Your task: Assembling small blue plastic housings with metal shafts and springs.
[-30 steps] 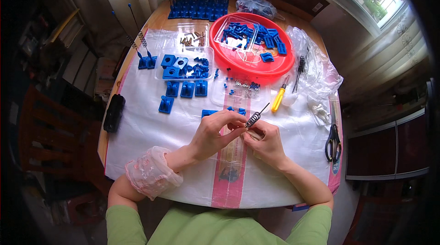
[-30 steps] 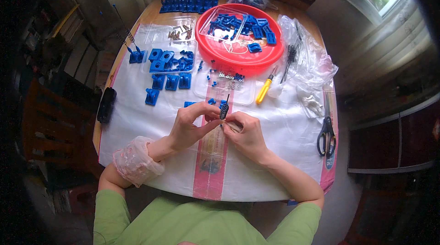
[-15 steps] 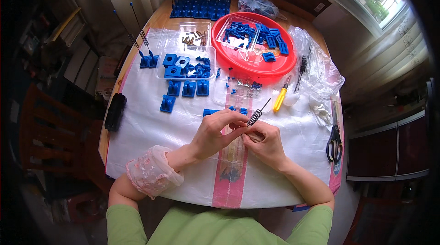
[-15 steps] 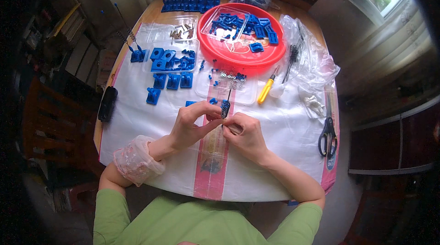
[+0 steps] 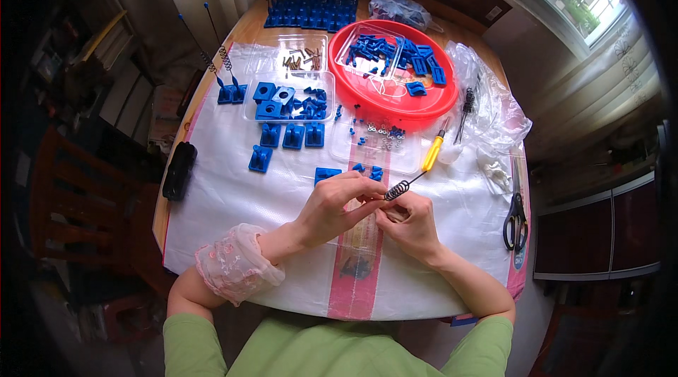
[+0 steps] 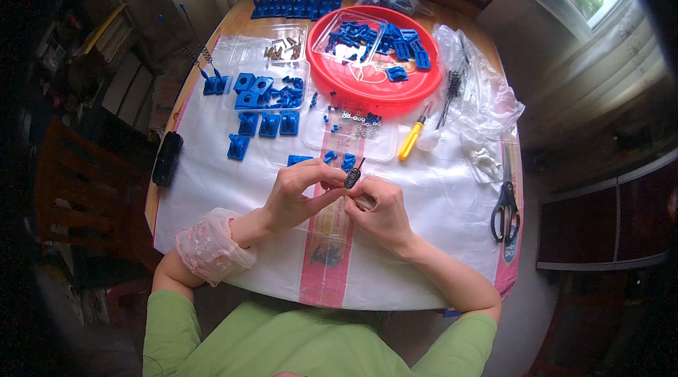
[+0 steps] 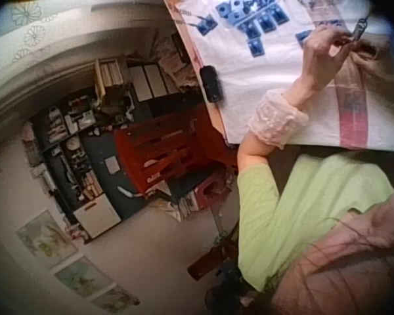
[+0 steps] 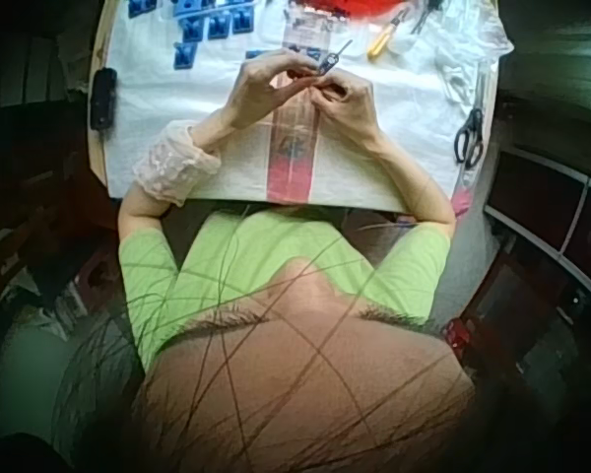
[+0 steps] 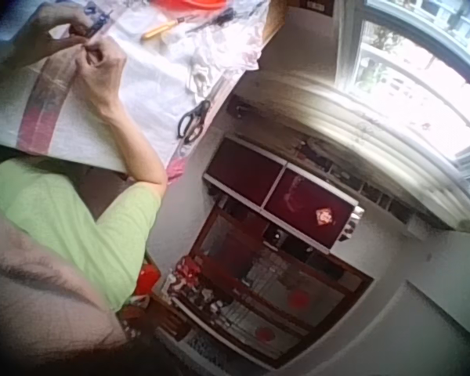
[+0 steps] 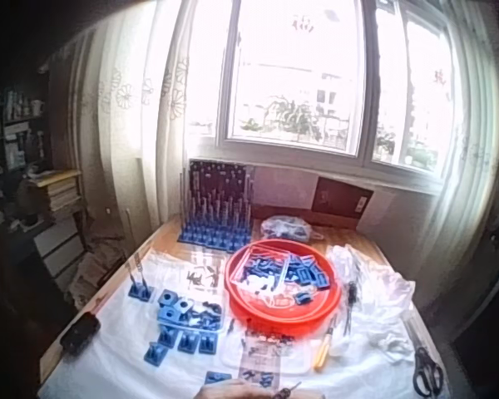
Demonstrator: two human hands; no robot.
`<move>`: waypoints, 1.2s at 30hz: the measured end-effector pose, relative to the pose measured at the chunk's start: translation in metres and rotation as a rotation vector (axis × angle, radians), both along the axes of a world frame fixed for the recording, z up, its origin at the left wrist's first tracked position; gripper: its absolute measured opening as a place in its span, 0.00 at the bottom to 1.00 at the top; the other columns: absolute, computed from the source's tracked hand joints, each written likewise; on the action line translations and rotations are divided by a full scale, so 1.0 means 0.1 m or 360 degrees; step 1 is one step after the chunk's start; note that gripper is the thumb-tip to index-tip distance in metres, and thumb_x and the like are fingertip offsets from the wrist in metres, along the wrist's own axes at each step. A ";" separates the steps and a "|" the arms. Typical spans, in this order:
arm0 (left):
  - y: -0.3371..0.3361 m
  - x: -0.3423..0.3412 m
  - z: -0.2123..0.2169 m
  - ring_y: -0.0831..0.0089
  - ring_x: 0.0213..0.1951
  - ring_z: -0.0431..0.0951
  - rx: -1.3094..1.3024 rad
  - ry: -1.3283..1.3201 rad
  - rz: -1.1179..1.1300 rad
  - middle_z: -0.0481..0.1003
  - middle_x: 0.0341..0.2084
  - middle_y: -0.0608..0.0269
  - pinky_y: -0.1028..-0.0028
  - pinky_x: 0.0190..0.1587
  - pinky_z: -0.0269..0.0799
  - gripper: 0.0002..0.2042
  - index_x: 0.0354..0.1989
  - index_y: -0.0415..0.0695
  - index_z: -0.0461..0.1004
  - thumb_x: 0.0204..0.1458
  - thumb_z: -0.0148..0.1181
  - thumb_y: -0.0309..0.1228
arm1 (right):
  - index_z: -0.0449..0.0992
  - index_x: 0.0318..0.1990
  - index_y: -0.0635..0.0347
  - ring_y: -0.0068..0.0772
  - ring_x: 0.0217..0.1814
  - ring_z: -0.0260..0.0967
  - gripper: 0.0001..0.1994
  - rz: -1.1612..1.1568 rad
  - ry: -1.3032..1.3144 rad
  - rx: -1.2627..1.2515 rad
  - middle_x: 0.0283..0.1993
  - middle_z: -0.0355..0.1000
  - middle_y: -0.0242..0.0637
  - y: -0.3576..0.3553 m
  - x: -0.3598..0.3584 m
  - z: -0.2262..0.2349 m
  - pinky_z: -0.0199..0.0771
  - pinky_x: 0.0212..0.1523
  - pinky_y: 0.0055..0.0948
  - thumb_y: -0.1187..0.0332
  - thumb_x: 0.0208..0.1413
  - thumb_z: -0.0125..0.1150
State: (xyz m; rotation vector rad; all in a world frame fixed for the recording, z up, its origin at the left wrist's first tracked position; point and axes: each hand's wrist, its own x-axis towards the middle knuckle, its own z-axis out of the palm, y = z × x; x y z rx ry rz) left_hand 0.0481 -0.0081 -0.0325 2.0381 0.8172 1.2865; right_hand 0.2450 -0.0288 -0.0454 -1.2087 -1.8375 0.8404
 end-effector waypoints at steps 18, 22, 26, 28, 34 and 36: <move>0.00 0.00 0.00 0.70 0.32 0.81 -0.0046 -0.0009 0.0008 0.80 0.28 0.61 0.74 0.35 0.77 0.12 0.41 0.41 0.79 0.46 0.69 0.19 | 0.78 0.36 0.69 0.21 0.33 0.75 0.05 -0.0325 0.0211 -0.0316 0.32 0.78 0.39 0.11 0.11 -0.04 0.75 0.36 0.25 0.75 0.55 0.63; 0.01 0.00 0.01 0.70 0.32 0.81 -0.0045 -0.0011 -0.0008 0.80 0.29 0.60 0.74 0.35 0.77 0.13 0.41 0.40 0.79 0.46 0.69 0.18 | 0.77 0.38 0.70 0.21 0.34 0.75 0.06 -0.0257 0.0371 -0.0452 0.33 0.79 0.40 0.11 0.12 -0.05 0.75 0.38 0.25 0.75 0.57 0.62; 0.02 0.03 -0.01 0.74 0.29 0.79 -0.0049 -0.0046 0.0021 0.80 0.28 0.61 0.76 0.32 0.75 0.12 0.40 0.41 0.79 0.45 0.70 0.18 | 0.76 0.40 0.71 0.29 0.38 0.77 0.07 -0.0159 0.0258 -0.0425 0.35 0.78 0.44 0.13 0.16 -0.04 0.76 0.41 0.28 0.76 0.57 0.62; 0.02 0.02 -0.02 0.74 0.28 0.79 -0.0052 -0.0016 0.0031 0.80 0.28 0.61 0.76 0.31 0.75 0.12 0.39 0.41 0.79 0.45 0.70 0.18 | 0.76 0.41 0.71 0.35 0.41 0.78 0.07 -0.0094 0.0158 -0.0312 0.36 0.77 0.47 0.13 0.17 0.00 0.76 0.43 0.30 0.76 0.57 0.62; 0.00 0.02 0.01 0.73 0.28 0.79 -0.0049 0.0030 0.0035 0.79 0.29 0.60 0.75 0.32 0.75 0.12 0.39 0.40 0.78 0.46 0.70 0.18 | 0.75 0.41 0.70 0.42 0.42 0.77 0.09 0.0024 -0.0011 -0.0100 0.38 0.76 0.48 0.11 0.17 0.09 0.76 0.43 0.34 0.77 0.53 0.63; 0.01 0.03 0.00 0.74 0.27 0.79 -0.0037 0.0021 0.0052 0.79 0.28 0.61 0.76 0.31 0.74 0.11 0.37 0.40 0.78 0.45 0.71 0.18 | 0.75 0.41 0.70 0.43 0.41 0.77 0.09 0.0015 -0.0012 -0.0049 0.37 0.76 0.49 0.10 0.18 0.08 0.76 0.42 0.34 0.77 0.53 0.63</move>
